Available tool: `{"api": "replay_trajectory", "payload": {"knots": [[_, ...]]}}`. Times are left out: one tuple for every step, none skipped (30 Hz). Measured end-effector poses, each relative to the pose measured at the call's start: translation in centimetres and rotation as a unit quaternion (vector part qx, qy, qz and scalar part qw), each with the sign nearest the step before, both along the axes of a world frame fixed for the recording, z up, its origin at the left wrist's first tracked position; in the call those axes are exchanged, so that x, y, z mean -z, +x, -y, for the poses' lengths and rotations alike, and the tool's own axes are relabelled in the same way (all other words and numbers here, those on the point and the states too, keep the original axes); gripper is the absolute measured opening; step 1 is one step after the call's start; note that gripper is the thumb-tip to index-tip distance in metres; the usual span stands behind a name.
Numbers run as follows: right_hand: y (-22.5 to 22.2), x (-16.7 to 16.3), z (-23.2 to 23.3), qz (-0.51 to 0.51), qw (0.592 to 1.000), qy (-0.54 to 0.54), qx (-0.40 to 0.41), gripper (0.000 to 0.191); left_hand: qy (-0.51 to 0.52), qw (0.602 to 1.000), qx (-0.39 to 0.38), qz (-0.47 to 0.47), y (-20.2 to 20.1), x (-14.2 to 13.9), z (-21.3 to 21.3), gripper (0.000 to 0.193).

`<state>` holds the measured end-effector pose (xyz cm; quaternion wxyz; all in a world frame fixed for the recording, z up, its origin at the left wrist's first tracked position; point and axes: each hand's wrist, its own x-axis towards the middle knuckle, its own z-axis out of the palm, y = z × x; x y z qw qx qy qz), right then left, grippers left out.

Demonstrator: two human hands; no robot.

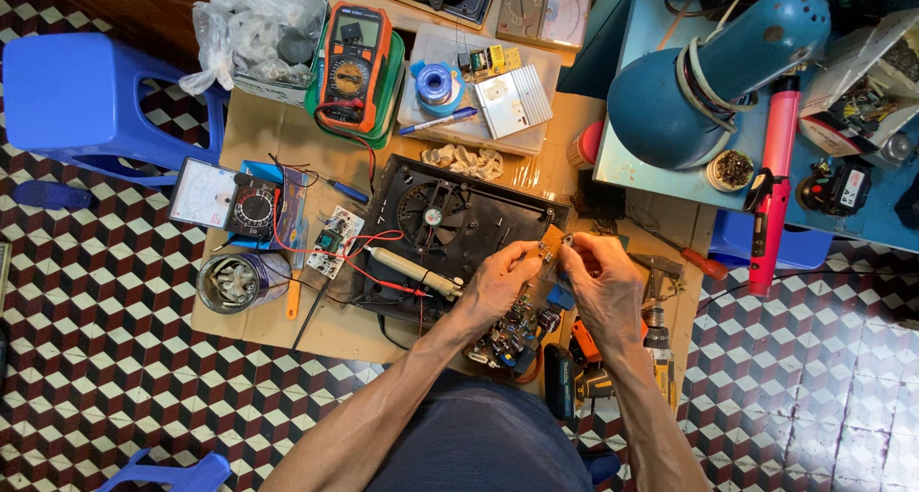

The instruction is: The person works on a green circuit board, connecting wires and using a magnifying glass to inspect components. They then handle a second brown circuit board, placing a small component onto it and using a heat gun to apply heat.

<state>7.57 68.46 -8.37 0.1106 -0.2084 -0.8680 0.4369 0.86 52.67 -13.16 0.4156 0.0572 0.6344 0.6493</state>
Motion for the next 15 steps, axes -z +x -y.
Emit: {"api": "replay_trajectory", "payload": {"knots": [[0.2, 0.0, 0.0, -0.005, 1.000, -0.006, 0.002, 0.020, 0.001, 1.000, -0.001, 0.007, 0.0, -0.1, -0.1, 0.040], [0.3, 0.0, 0.1, -0.009, 1.000, -0.013, 0.004, 0.021, 0.001, 1.000, 0.000, 0.015, 0.0, -0.2, -0.1, 0.040], [0.5, 0.0, 0.1, -0.013, 1.000, -0.019, 0.007, 0.022, 0.006, 1.000, -0.004, 0.019, 0.0, -0.4, -0.2, 0.040], [0.6, 0.1, 0.1, -0.021, 0.999, -0.038, 0.005, 0.023, 0.012, 1.000, -0.009, 0.022, 0.0, -0.6, -0.3, 0.041], [0.7, 0.0, 0.2, -0.030, 0.998, -0.057, 0.002, 0.025, 0.017, 0.999, -0.014, 0.025, -0.1, -0.8, -0.3, 0.041], [0.8, 0.0, 0.2, -0.038, 0.996, -0.077, 0.000, 0.026, -0.001, 1.000, -0.013, 0.022, -0.1, -1.0, -0.3, 0.041], [0.9, 0.0, 0.1, -0.042, 0.997, -0.061, -0.007, 0.026, -0.018, 1.000, -0.011, 0.019, -0.1, -1.2, -0.3, 0.041], [0.9, 0.0, 0.1, -0.046, 0.998, -0.044, -0.014, 0.027, -0.035, 0.999, -0.010, 0.016, -0.1, -1.4, -0.2, 0.041], [1.0, 0.0, 0.1, -0.050, 0.998, -0.027, -0.021, 0.027, -0.042, 0.999, -0.012, 0.013, -0.1, -1.6, -0.2, 0.040], [1.0, -0.1, 0.0, -0.046, 0.998, -0.022, -0.023, 0.027, -0.049, 0.999, -0.015, 0.010, -0.1, -1.8, -0.2, 0.040], [1.1, -0.1, 0.0, -0.042, 0.999, -0.017, -0.025, 0.026, -0.056, 0.998, -0.017, 0.007, 0.0, -1.9, -0.2, 0.039], [1.1, -0.1, 0.0, -0.038, 0.999, -0.012, -0.027, 0.026, -0.060, 0.998, -0.016, 0.004, 0.0, -2.0, -0.2, 0.039], [1.1, -0.1, 0.0, -0.038, 0.999, -0.007, -0.029, 0.026, -0.065, 0.998, -0.015, 0.001, 0.0, -2.0, -0.2, 0.038], [1.1, -0.1, -0.1, -0.037, 0.999, -0.002, -0.031, 0.026, -0.070, 0.997, -0.014, -0.001, 0.1, -2.0, -0.2, 0.038], [1.1, -0.1, -0.1, -0.038, 0.999, 0.003, -0.034, 0.026, -0.070, 0.997, -0.015, -0.014, 0.1, -2.1, -0.3, 0.038]]}}
